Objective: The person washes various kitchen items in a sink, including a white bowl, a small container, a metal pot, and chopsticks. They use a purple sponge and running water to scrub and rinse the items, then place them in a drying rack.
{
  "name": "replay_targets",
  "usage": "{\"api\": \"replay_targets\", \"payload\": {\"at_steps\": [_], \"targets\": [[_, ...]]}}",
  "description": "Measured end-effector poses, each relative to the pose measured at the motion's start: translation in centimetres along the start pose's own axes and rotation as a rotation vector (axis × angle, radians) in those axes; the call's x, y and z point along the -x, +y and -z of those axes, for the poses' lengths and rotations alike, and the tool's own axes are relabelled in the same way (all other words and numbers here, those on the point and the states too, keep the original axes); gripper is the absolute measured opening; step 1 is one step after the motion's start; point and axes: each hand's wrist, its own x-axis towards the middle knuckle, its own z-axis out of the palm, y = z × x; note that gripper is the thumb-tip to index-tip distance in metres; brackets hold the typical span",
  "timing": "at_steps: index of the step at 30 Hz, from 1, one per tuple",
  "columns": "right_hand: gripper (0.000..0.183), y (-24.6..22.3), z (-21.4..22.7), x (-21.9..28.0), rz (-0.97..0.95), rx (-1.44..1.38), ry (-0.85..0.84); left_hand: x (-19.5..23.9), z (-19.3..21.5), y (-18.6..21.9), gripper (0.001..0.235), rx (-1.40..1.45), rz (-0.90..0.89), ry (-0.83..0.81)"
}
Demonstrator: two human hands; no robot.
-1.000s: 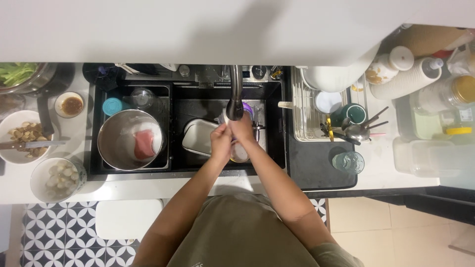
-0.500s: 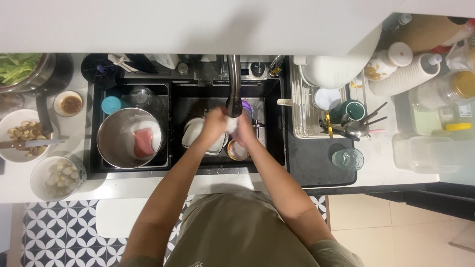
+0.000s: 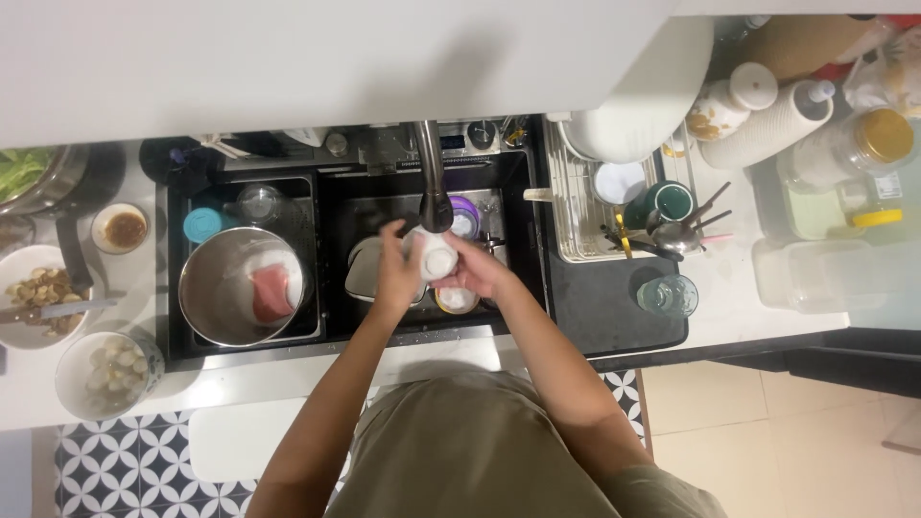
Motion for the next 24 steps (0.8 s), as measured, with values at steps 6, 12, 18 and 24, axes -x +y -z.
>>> {"api": "replay_targets", "payload": {"at_steps": [6, 12, 18, 24], "targets": [[0.068, 1.0, 1.7, 2.9, 0.126, 0.335, 0.286, 3.9, -0.5, 8.7, 0.110, -0.775, -0.042, -0.551], [0.055, -2.0, 3.2, 7.3, 0.208, 0.513, 0.321, 4.9, -4.6, 8.7, 0.098, -0.991, -0.663, -0.239], [0.065, -2.0, 6.5, 8.3, 0.267, 0.111, 0.375, 0.5, -9.3, 17.1, 0.101, -0.611, -0.700, -0.186], [0.029, 4.4, 12.1, 1.4, 0.107, 1.375, 0.257, -5.0, -19.9, 21.3, 0.113, -0.922, -1.027, -0.470]]}}
